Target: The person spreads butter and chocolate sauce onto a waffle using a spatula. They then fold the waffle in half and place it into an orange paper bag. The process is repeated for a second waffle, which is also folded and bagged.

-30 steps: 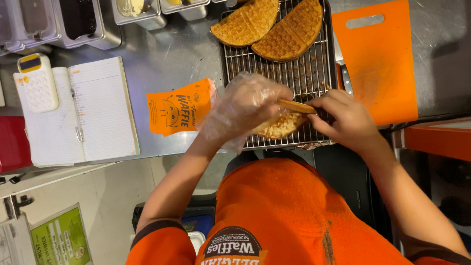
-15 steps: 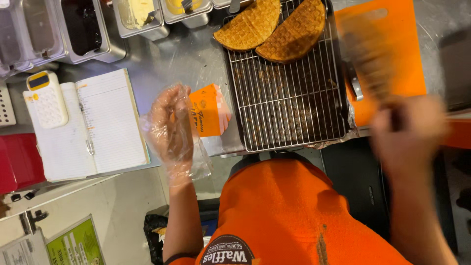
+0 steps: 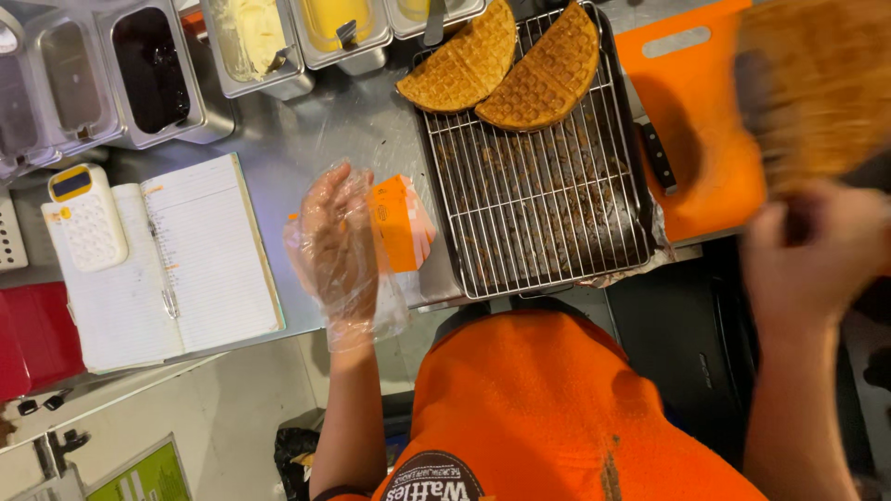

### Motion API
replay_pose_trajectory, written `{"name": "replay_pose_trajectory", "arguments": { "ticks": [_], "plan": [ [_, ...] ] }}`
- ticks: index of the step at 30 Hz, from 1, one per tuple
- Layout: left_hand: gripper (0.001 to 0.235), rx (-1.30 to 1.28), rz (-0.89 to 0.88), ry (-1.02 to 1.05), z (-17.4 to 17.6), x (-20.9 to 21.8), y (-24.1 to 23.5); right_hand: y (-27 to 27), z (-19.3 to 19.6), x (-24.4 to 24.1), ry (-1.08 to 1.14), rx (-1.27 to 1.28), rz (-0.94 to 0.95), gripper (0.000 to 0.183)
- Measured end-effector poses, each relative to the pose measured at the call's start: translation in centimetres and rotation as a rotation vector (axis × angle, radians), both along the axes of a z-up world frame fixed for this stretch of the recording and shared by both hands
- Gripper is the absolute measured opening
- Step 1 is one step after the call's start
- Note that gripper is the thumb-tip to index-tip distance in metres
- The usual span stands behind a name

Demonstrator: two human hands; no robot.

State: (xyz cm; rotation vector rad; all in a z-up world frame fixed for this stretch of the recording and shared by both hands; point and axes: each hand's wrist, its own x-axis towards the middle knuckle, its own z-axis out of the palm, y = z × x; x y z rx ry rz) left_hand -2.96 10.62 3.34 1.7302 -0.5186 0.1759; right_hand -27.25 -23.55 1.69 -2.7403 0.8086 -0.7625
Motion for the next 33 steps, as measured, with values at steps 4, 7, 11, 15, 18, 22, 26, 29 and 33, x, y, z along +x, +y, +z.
{"name": "replay_pose_trajectory", "arguments": {
  "ticks": [4,7,11,15,18,22,26,29,33],
  "plan": [
    [0.027,0.203,0.027,-0.023,1.0,0.2,-1.2,7.7,1.8,2.7,0.030,0.604,0.252,0.016],
    [0.028,0.248,0.025,-0.077,1.3,0.3,-1.2,7.1,2.4,1.9,0.022,0.656,0.270,0.018],
    [0.028,0.149,0.023,0.009,1.3,0.2,-0.4,-0.9,0.7,-0.5,-0.001,0.124,-0.076,0.011],
    [0.025,0.608,0.232,0.003,1.8,1.0,-1.1,-1.8,-0.9,-0.8,-0.028,0.094,-0.120,0.011],
    [0.039,0.760,-0.035,0.180,2.3,1.0,-3.0,2.6,-0.9,0.6,0.008,0.249,0.058,0.013],
    [0.042,0.226,-0.382,0.189,2.5,1.1,-5.3,8.2,-0.6,2.8,-0.097,0.858,0.268,0.017],
    [0.034,0.059,-0.538,0.610,3.4,1.8,-5.4,8.1,0.1,3.3,-0.070,0.992,0.394,0.022],
    [0.028,0.302,-0.642,0.366,4.8,1.8,-4.9,6.0,1.1,3.0,0.023,0.956,0.473,0.031],
    [0.019,0.487,-0.698,-0.488,7.2,0.7,-5.1,5.1,2.7,4.0,0.039,0.689,0.685,0.039]
  ]
}}
